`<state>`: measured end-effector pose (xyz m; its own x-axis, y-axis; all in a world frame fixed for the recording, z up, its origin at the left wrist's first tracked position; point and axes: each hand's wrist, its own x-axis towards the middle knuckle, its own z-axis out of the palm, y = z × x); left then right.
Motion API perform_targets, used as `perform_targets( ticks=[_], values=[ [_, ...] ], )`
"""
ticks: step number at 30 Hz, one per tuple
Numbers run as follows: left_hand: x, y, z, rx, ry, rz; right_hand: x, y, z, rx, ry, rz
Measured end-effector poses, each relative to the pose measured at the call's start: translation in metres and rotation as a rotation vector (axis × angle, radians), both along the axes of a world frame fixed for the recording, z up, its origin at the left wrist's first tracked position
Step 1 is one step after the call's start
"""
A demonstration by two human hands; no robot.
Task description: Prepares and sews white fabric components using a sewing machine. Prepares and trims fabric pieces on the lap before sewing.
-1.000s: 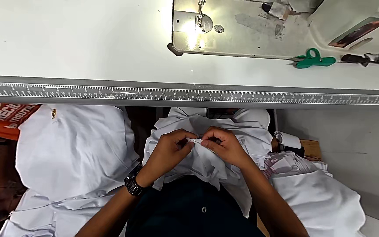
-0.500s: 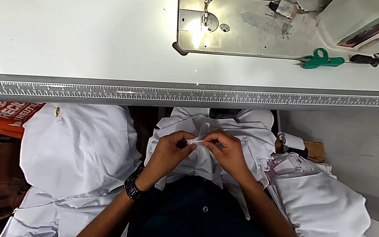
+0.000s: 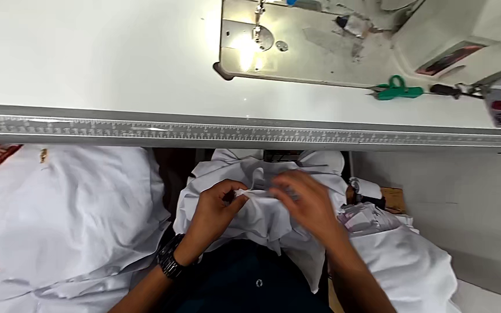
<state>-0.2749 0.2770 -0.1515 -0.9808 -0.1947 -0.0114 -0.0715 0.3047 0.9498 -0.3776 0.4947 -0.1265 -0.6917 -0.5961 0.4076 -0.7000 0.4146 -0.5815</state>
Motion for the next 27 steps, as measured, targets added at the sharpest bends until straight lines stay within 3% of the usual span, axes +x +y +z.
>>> perform_targets(
  ticks=[3, 5, 7, 10, 12, 14, 16, 18, 19, 21, 27],
  values=[
    [-0.003, 0.001, -0.005, -0.009, 0.004, 0.010, -0.074, 0.052, 0.061, 0.207, 0.281, -0.235],
    [-0.006, 0.000, -0.007, -0.024, 0.016, 0.009, -0.136, 0.083, 0.090, 0.425, 0.265, -0.267],
    [-0.006, 0.001, -0.006, -0.033, 0.039, 0.005, -0.173, 0.098, 0.095, 0.553, 0.248, -0.229],
    [-0.008, 0.000, -0.005, -0.044, 0.075, 0.025, -0.153, 0.077, 0.100, 0.574, 0.237, -0.178],
    [-0.007, 0.002, -0.005, -0.048, 0.081, 0.034, -0.088, 0.052, 0.095, 0.494, 0.169, -0.153],
    [-0.007, 0.003, -0.004, -0.067, 0.090, 0.033, -0.017, 0.028, 0.078, 0.268, -0.071, -0.028],
    [-0.006, 0.003, -0.003, -0.088, 0.094, 0.024, 0.035, 0.008, 0.048, -0.005, -0.653, 0.174],
    [-0.006, 0.002, -0.001, -0.122, 0.104, 0.009, 0.058, -0.007, 0.019, -0.260, -1.289, 0.316],
    [-0.007, 0.001, 0.000, -0.148, 0.111, 0.003, 0.061, -0.012, 0.012, -0.336, -1.502, 0.325],
    [-0.006, 0.002, 0.002, -0.188, 0.117, -0.011, 0.061, -0.015, 0.008, -0.405, -1.686, 0.270],
    [-0.007, 0.005, 0.007, -0.263, 0.163, -0.030, 0.049, -0.016, 0.011, -0.397, -1.732, 0.173]
  ],
)
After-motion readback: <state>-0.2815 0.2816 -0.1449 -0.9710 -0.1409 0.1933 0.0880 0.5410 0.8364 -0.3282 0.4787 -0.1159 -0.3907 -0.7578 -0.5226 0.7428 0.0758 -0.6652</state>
